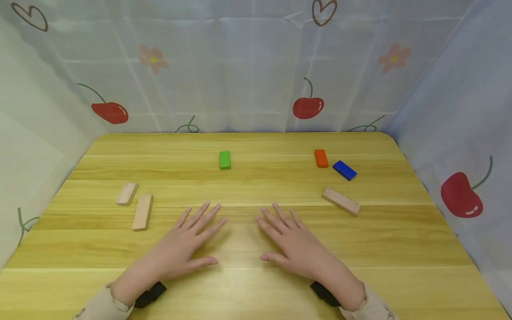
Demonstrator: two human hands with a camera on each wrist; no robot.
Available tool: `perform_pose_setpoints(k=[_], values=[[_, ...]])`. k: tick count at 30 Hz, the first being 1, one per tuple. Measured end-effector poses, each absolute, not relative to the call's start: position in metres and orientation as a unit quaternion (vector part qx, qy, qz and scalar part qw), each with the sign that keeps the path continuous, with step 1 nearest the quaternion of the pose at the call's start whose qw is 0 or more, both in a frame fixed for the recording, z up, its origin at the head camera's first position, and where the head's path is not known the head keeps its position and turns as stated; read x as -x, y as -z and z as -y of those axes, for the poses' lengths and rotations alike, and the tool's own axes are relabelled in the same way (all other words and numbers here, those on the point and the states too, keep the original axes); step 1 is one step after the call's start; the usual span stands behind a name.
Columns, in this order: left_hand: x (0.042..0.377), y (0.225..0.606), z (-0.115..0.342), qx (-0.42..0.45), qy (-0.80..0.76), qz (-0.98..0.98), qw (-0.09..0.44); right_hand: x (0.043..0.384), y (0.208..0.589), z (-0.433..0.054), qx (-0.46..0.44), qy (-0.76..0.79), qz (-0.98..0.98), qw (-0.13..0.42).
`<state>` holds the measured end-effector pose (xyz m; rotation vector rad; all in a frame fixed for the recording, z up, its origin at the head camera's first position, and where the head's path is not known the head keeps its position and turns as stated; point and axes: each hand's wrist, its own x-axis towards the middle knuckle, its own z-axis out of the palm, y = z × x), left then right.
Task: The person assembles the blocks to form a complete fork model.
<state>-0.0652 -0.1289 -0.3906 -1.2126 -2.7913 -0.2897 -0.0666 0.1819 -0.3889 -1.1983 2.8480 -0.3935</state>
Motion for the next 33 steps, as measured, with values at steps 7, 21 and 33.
perform_pose_setpoints(k=[7,21,33], values=[[0.083,0.385,0.155,0.34,0.109,0.933,0.049,0.085,0.376,-0.214,0.345,0.183,-0.921,0.017],[0.11,0.384,0.215,0.235,0.181,0.955,0.006,0.107,0.362,-0.27,0.256,0.286,-0.923,0.034],[0.12,0.399,0.25,0.199,0.295,0.929,-0.104,0.119,0.373,-0.313,0.186,0.292,-0.932,0.103]])
